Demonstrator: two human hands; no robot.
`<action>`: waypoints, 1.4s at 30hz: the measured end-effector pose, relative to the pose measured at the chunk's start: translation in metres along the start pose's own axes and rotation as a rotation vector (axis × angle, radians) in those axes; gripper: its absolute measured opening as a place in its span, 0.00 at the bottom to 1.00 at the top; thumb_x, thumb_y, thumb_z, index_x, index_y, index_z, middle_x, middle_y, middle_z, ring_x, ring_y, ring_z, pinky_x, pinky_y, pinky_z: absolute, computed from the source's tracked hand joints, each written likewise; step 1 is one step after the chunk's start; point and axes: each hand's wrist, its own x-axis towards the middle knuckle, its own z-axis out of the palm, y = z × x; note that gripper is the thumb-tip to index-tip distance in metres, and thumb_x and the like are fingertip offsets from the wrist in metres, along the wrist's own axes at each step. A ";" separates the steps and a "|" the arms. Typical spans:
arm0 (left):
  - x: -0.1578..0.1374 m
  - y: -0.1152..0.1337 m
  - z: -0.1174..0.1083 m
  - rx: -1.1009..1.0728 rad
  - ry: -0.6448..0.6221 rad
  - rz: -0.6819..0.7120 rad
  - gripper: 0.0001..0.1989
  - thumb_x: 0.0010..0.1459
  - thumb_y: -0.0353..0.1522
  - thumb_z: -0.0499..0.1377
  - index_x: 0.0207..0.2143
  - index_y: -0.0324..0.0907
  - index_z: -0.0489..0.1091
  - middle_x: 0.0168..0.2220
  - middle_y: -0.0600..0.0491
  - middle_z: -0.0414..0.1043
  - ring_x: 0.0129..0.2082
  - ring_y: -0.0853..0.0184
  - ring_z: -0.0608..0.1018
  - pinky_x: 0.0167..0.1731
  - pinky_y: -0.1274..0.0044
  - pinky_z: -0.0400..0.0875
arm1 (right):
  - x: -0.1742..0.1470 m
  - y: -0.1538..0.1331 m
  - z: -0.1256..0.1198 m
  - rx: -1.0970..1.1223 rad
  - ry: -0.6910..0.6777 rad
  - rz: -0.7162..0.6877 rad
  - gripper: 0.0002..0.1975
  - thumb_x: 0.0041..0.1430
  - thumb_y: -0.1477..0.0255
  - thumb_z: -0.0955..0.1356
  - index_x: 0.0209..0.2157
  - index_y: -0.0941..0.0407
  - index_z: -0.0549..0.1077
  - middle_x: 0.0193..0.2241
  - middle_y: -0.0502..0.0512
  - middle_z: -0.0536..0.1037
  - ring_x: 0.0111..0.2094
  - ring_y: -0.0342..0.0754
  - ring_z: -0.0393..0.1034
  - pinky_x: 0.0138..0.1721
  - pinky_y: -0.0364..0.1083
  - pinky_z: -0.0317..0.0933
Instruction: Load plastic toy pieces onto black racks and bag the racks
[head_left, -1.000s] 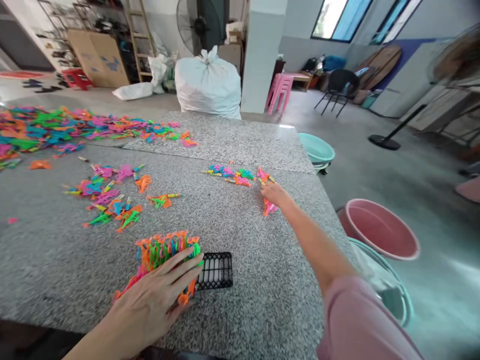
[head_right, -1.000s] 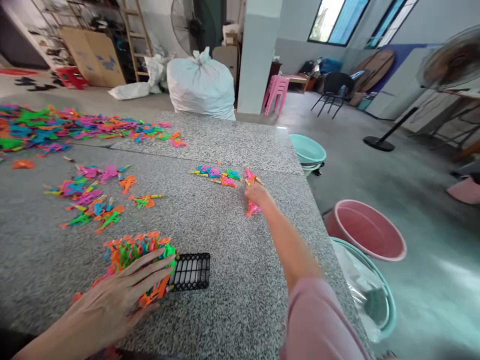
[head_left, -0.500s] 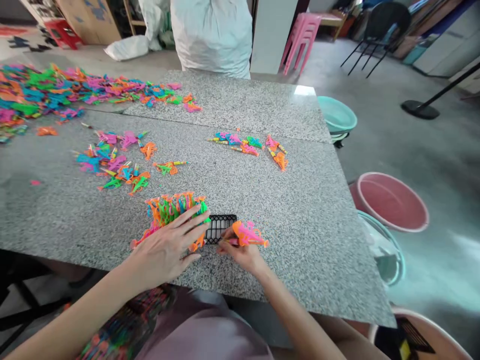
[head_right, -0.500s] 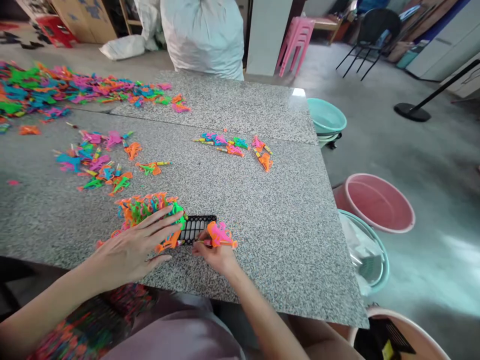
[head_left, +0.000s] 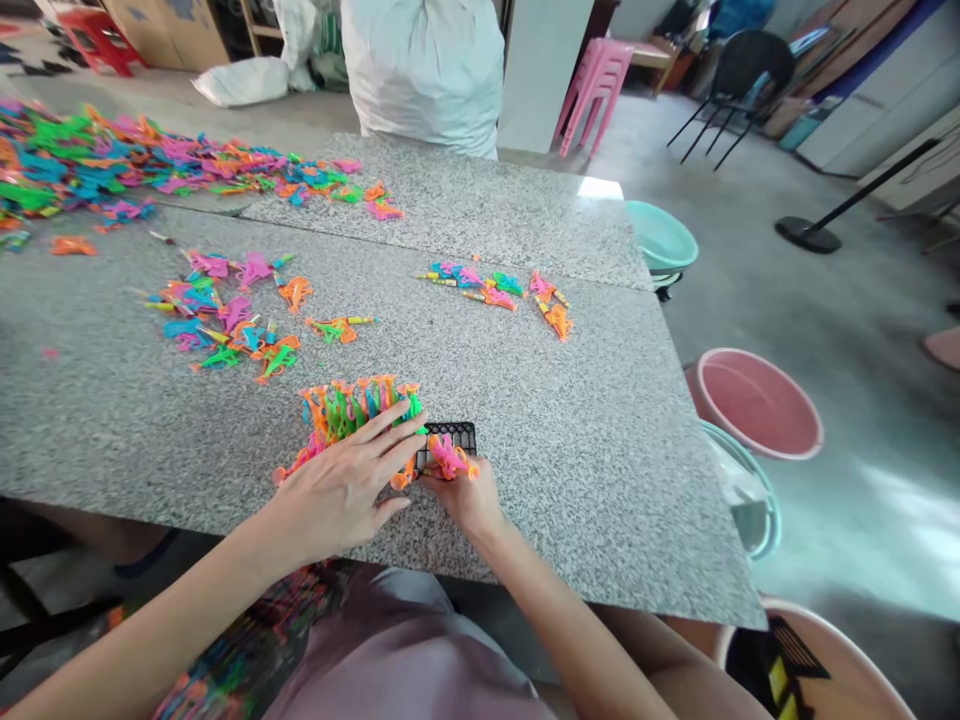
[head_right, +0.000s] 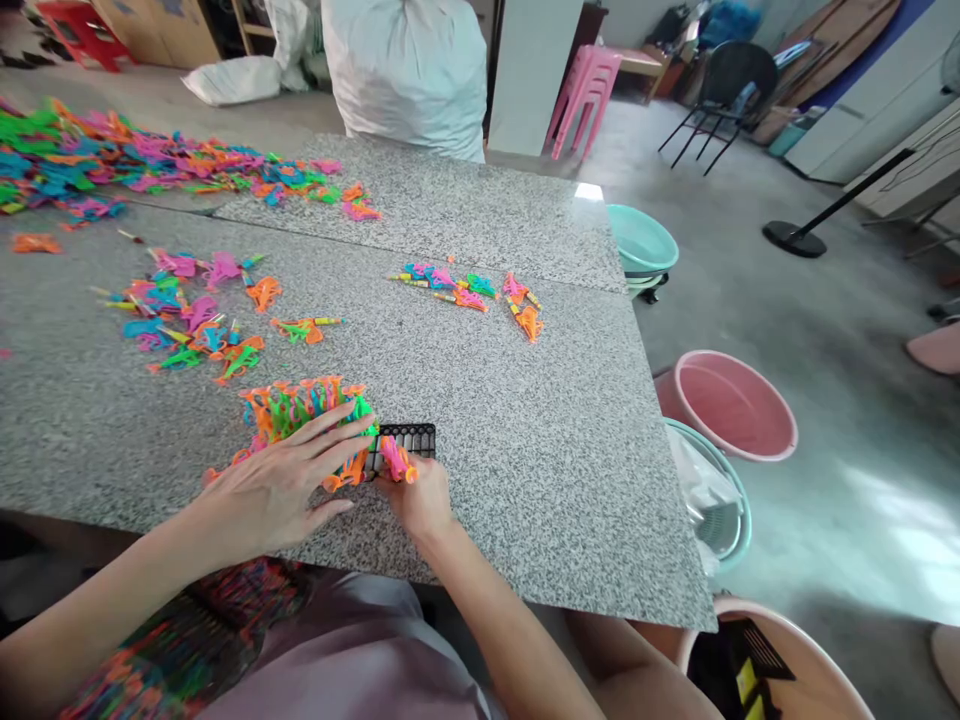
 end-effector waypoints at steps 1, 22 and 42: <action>0.000 0.001 -0.001 0.002 -0.002 -0.003 0.33 0.59 0.32 0.61 0.65 0.38 0.57 0.67 0.44 0.61 0.71 0.52 0.53 0.64 0.59 0.64 | -0.001 -0.002 -0.001 -0.059 -0.002 0.004 0.03 0.58 0.69 0.72 0.33 0.54 0.77 0.31 0.53 0.83 0.33 0.49 0.77 0.34 0.42 0.64; -0.004 -0.018 0.026 0.180 0.245 0.121 0.33 0.56 0.43 0.62 0.64 0.46 0.64 0.64 0.49 0.65 0.62 0.49 0.71 0.48 0.62 0.79 | 0.100 0.068 -0.141 -0.356 0.335 0.183 0.22 0.63 0.73 0.67 0.59 0.56 0.68 0.62 0.65 0.68 0.60 0.53 0.65 0.56 0.50 0.62; -0.007 -0.006 -0.002 0.187 0.118 0.112 0.30 0.61 0.33 0.56 0.65 0.43 0.61 0.66 0.50 0.63 0.64 0.54 0.68 0.52 0.64 0.78 | 0.170 0.095 -0.180 -0.874 -0.296 -0.258 0.15 0.64 0.85 0.60 0.45 0.60 0.75 0.43 0.63 0.80 0.45 0.52 0.74 0.46 0.47 0.64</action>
